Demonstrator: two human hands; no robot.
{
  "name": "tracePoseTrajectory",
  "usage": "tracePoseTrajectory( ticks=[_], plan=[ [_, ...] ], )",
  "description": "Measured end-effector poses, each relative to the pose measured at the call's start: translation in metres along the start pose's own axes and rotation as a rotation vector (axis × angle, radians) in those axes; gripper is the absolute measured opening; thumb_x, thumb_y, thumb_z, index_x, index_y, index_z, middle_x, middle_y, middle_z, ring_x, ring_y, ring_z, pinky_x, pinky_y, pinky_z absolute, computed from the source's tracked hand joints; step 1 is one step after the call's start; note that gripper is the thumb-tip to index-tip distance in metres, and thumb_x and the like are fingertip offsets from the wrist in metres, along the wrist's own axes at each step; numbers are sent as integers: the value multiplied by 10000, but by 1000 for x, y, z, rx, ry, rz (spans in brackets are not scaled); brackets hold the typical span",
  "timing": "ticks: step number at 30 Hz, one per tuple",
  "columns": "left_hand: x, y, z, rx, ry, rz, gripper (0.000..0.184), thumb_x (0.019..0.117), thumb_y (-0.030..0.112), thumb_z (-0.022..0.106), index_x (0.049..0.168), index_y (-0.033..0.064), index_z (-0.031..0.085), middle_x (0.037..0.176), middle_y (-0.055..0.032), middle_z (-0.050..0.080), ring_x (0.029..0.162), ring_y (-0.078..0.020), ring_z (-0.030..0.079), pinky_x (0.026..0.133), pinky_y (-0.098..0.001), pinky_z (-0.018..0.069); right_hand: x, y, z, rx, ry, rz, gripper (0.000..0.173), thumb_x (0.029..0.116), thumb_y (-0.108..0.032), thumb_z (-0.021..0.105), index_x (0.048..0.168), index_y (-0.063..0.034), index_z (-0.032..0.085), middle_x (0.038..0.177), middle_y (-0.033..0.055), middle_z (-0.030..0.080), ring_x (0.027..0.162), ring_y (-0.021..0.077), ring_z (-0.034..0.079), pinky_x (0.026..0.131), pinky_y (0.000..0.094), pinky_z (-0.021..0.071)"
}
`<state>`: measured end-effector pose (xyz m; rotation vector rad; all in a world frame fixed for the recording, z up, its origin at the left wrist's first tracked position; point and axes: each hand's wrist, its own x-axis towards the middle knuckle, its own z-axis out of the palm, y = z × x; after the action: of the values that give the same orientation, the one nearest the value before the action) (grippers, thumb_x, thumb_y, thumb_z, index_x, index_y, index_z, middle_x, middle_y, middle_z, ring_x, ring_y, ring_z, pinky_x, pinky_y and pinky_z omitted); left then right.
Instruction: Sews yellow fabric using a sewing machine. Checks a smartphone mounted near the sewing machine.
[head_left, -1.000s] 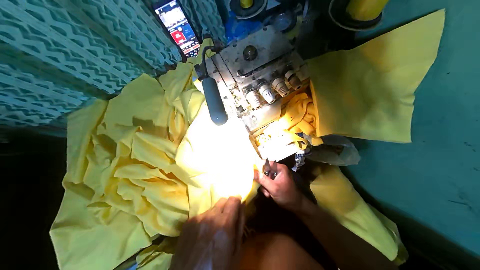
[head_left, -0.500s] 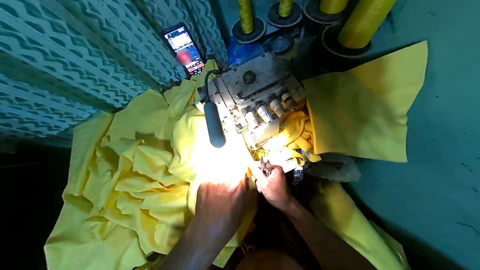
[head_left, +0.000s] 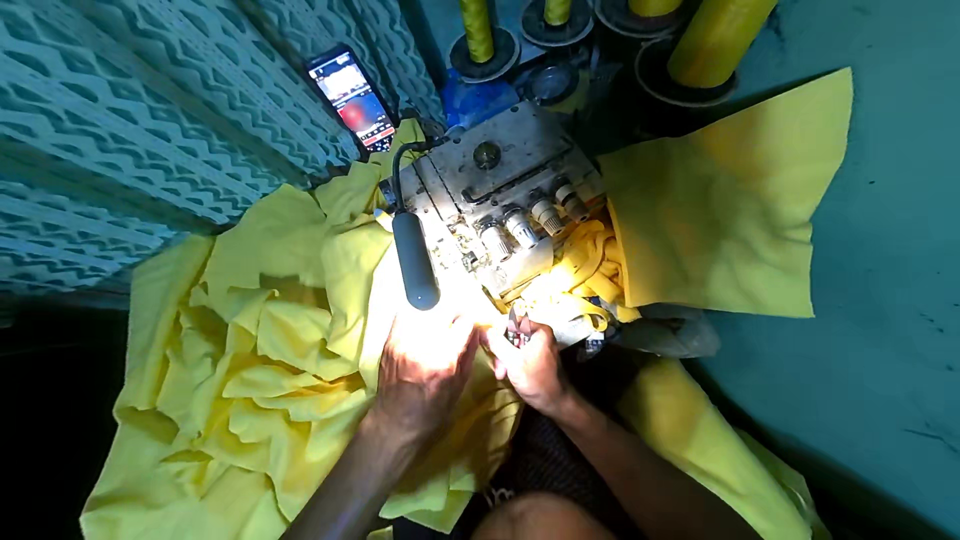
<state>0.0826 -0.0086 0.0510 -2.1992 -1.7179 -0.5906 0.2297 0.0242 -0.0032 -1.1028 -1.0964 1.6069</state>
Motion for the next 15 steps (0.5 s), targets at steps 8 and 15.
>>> tracePoseTrajectory(
  ticks=[8, 15],
  plan=[
    [-5, -28, 15, -162, -59, 16, 248, 1015, 273, 572, 948, 140, 770, 834, -71, 721, 790, -242, 705, 723, -442, 566, -6, 14, 15, 38, 26, -202, 55, 871, -22, 706, 847, -35, 659, 661, -27, 616, 518, 22, 560, 484, 196, 504],
    [-5, -73, 16, -277, -10, -276, 327, 834, 276, 720, 1084, 67, 743, 1146, -116, 681, 1115, -294, 618, 966, -468, 489, -5, -9, 36, -439, -113, -509, 114, 894, -107, 693, 926, -27, 768, 783, 34, 720, 711, 38, 668, 683, 202, 569]
  ],
)
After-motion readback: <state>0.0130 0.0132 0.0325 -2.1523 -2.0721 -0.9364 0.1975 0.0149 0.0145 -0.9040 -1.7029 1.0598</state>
